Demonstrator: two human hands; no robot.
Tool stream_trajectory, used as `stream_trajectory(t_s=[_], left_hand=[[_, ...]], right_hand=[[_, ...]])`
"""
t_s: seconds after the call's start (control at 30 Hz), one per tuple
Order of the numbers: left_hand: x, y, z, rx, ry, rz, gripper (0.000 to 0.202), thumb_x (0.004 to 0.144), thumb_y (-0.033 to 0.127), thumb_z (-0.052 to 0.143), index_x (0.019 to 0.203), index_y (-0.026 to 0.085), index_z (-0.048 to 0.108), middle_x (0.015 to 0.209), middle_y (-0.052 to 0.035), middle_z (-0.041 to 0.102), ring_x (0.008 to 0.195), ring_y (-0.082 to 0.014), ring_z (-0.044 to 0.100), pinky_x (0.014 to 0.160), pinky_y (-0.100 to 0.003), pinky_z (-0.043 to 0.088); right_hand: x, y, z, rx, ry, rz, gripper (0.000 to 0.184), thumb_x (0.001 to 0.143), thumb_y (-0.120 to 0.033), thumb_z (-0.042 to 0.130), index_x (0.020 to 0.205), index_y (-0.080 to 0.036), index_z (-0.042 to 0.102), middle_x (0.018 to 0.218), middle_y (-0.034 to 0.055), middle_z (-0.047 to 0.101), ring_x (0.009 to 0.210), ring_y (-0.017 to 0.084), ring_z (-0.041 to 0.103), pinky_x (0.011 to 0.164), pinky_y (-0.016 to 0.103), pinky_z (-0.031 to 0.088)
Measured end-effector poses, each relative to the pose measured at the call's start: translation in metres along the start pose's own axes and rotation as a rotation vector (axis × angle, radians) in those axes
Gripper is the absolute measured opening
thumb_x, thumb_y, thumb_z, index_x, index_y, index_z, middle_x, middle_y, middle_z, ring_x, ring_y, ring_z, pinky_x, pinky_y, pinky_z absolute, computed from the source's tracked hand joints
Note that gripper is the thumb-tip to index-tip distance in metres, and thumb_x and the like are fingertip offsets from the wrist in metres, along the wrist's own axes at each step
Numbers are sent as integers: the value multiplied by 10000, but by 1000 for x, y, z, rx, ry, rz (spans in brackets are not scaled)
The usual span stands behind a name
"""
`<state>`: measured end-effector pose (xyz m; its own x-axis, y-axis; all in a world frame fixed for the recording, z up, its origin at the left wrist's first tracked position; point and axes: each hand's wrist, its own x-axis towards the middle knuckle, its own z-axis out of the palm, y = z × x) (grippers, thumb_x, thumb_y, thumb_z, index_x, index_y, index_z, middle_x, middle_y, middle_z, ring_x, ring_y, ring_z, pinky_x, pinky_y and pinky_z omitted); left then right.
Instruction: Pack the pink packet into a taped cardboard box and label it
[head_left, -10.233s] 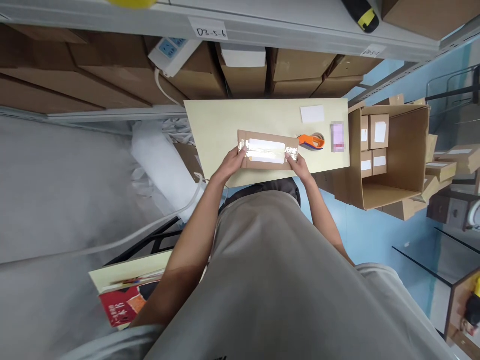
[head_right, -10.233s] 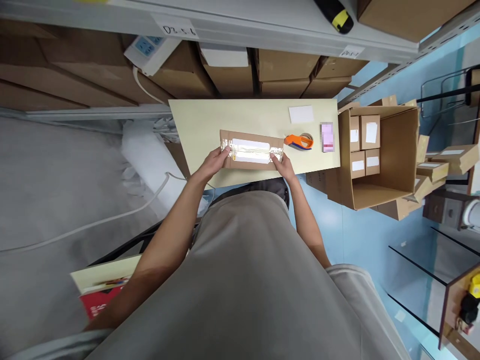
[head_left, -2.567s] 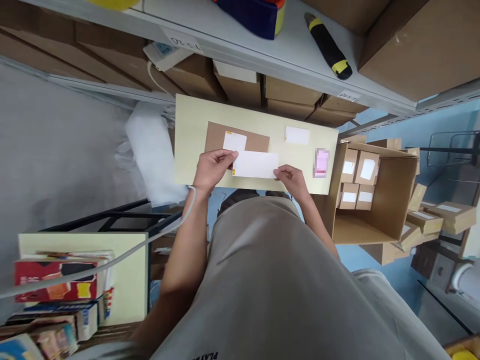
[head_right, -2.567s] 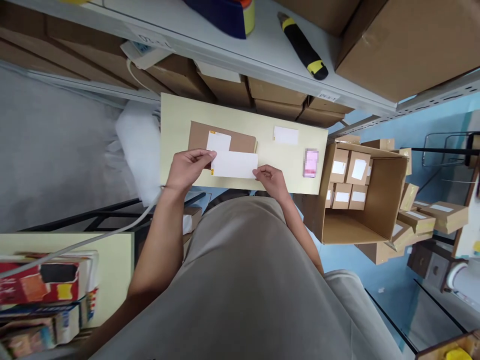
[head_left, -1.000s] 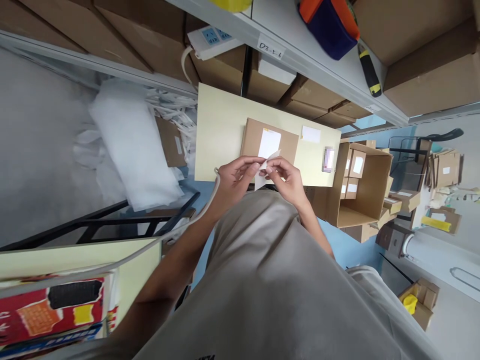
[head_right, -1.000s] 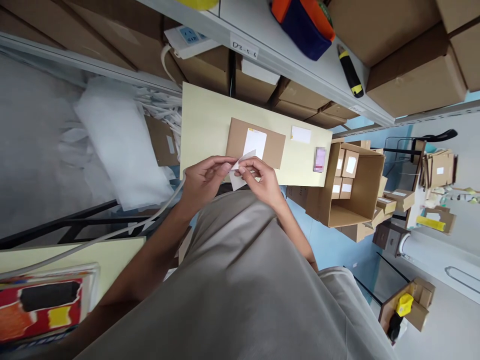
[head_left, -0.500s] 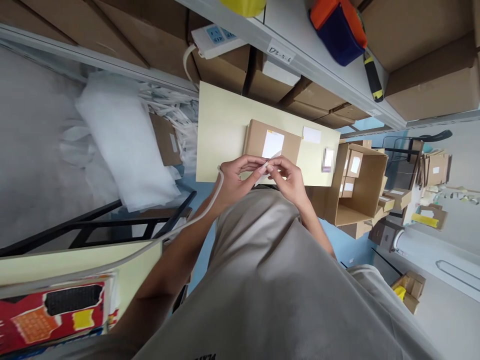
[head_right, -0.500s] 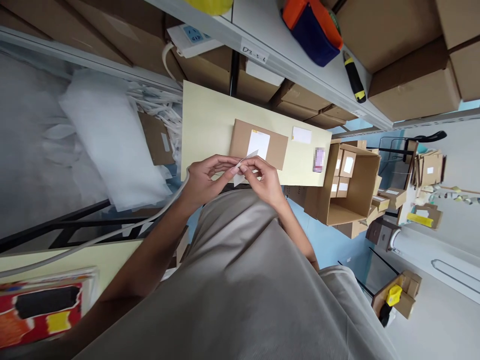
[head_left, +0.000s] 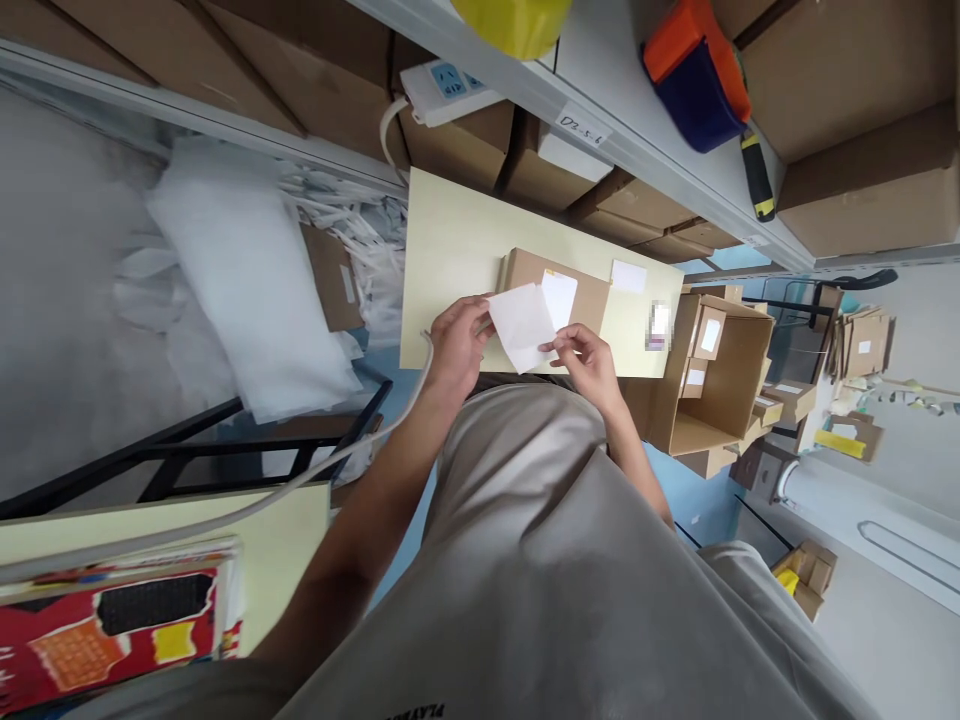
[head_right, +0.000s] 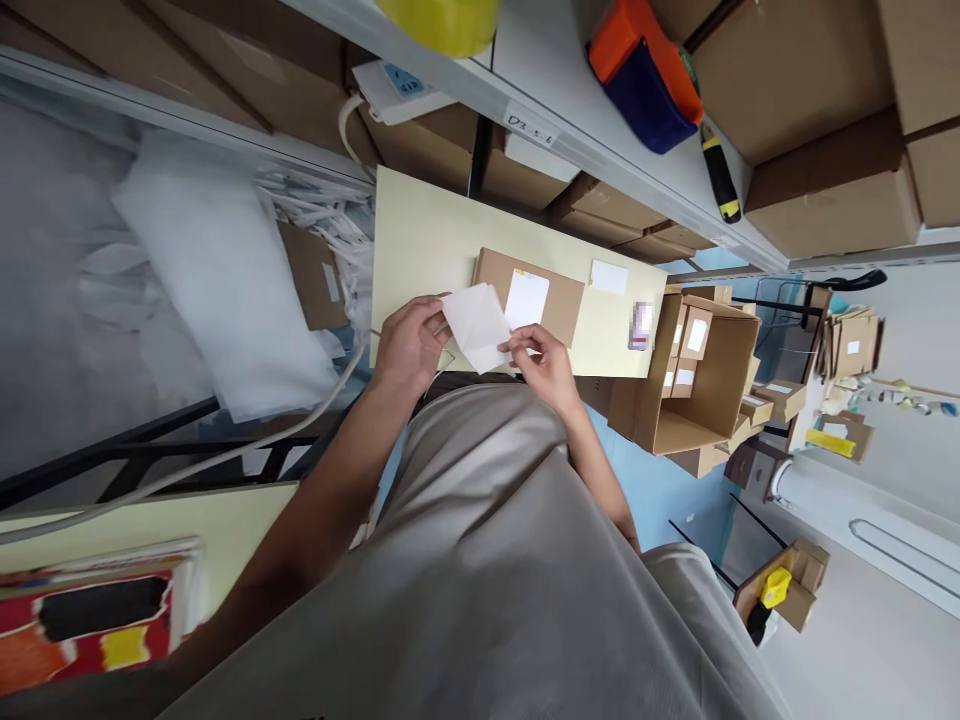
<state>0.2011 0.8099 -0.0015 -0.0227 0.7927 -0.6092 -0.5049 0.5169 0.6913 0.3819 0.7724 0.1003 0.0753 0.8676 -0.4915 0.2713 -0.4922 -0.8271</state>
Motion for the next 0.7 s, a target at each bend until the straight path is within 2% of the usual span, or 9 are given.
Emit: stream_trajectory(t_s=[0.07, 0.13, 0.2, 0.27, 0.37, 0.43, 0.53, 0.63, 0.7], left_hand=[[18, -7, -17, -42, 108, -32, 502, 693, 631, 813, 818, 265, 493, 1010, -64, 791, 1115, -254, 777, 892, -370, 628], [35, -10, -43, -30, 195, -53, 604, 696, 726, 785, 812, 269, 407, 912, -37, 739, 1079, -221, 743, 897, -364, 596], [51, -7, -77, 5, 283, -52, 701, 692, 814, 740, 818, 271, 315, 757, 17, 594, 927, -159, 671, 852, -345, 539], [60, 0, -115, 18, 397, -27, 772, 668, 857, 721, 825, 270, 245, 671, 64, 380, 760, -104, 519, 779, -322, 470], [59, 14, -165, 16, 527, 84, 832, 707, 908, 670, 846, 254, 175, 684, 67, 212, 682, -82, 360, 702, -301, 392], [50, 23, -184, -26, 609, 208, 809, 785, 877, 674, 872, 240, 183, 709, 62, 254, 686, -68, 366, 696, -278, 392], [32, 37, -184, -78, 730, 368, 577, 950, 690, 691, 949, 246, 322, 821, 74, 499, 768, -40, 532, 770, -233, 464], [17, 52, -158, -71, 911, 434, 251, 1056, 430, 649, 1083, 248, 478, 999, 45, 700, 770, -52, 635, 758, -226, 512], [9, 60, -136, -8, 973, 472, 103, 1073, 295, 600, 1123, 221, 548, 1054, -7, 765, 742, -71, 676, 710, -227, 525]], right_hand=[[2, 4, -8, 30, 32, 27, 513, 909, -754, 822, 971, -272, 657, 921, 17, 721, 1075, 261, 819, 810, 361, 689], [4, 6, -15, 44, 48, 38, 529, 895, -767, 835, 973, -271, 668, 937, 13, 703, 1061, 255, 805, 820, 378, 708], [6, 5, -19, 41, 40, 42, 535, 889, -777, 840, 984, -272, 690, 978, 13, 698, 1046, 236, 773, 861, 402, 727], [10, 5, -19, 34, 6, 46, 538, 881, -783, 847, 993, -275, 707, 1023, 12, 696, 1020, 210, 724, 912, 420, 738], [26, 6, -3, 58, -115, 60, 528, 869, -767, 858, 980, -274, 703, 1091, 13, 695, 1003, 187, 687, 982, 430, 730], [47, 9, 22, 70, -243, 65, 506, 851, -730, 880, 960, -272, 696, 1079, 11, 700, 1004, 186, 698, 1030, 432, 707], [94, 7, 78, 17, -423, 37, 420, 860, -639, 888, 937, -272, 700, 1048, 17, 742, 1048, 206, 719, 1100, 424, 660], [147, -8, 144, -5, -407, -31, 278, 991, -519, 778, 974, -248, 717, 1225, 83, 808, 1229, 236, 720, 1207, 439, 601], [176, -22, 179, 15, -454, 30, 280, 1031, -479, 784, 1175, -238, 774, 1406, 103, 786, 1335, 227, 711, 1279, 436, 547]])
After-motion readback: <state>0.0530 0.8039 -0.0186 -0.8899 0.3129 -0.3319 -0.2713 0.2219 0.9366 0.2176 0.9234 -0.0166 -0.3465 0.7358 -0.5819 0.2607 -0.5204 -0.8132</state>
